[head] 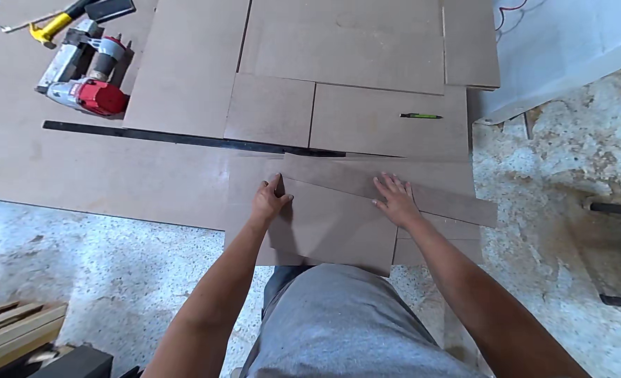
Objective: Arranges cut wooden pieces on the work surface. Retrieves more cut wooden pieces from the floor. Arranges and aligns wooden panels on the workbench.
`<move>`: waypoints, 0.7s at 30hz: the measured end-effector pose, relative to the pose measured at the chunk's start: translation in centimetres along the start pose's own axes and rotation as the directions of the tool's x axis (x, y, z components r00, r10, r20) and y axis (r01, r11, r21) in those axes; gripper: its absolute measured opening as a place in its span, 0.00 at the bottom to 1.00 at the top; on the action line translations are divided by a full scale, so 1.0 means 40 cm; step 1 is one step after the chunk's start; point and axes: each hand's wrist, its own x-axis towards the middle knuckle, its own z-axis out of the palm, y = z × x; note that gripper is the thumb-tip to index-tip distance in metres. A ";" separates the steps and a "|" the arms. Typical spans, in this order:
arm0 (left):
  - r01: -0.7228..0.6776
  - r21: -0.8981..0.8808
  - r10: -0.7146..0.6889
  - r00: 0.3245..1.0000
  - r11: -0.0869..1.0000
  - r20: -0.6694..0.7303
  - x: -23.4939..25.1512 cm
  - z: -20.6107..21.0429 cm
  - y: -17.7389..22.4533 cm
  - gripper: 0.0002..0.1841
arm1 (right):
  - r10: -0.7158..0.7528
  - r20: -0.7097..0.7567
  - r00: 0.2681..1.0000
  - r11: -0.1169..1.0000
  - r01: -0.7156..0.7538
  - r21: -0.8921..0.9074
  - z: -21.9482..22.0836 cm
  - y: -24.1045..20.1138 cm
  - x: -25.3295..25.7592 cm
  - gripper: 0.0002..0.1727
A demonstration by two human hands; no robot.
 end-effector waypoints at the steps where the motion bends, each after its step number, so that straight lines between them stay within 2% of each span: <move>1: 0.000 -0.018 -0.001 1.000 1.000 -0.006 0.000 0.000 0.001 0.47 | -0.003 -0.002 1.000 1.000 0.003 -0.002 -0.003 -0.001 0.000 0.39; 8: 0.027 -0.058 -0.029 0.999 0.998 -0.019 0.003 -0.004 -0.002 0.43 | -0.031 -0.089 0.996 0.999 0.027 -0.045 0.011 0.001 0.002 0.38; 16: 0.019 -0.073 -0.017 0.999 0.997 0.031 0.023 -0.020 -0.008 0.39 | 0.027 -0.062 0.998 0.996 -0.033 -0.087 0.008 -0.002 0.017 0.41; 21: -0.043 -0.109 0.048 0.998 0.993 0.046 0.017 -0.029 -0.025 0.38 | 0.074 -0.019 0.997 0.991 -0.075 -0.107 -0.004 -0.023 0.017 0.40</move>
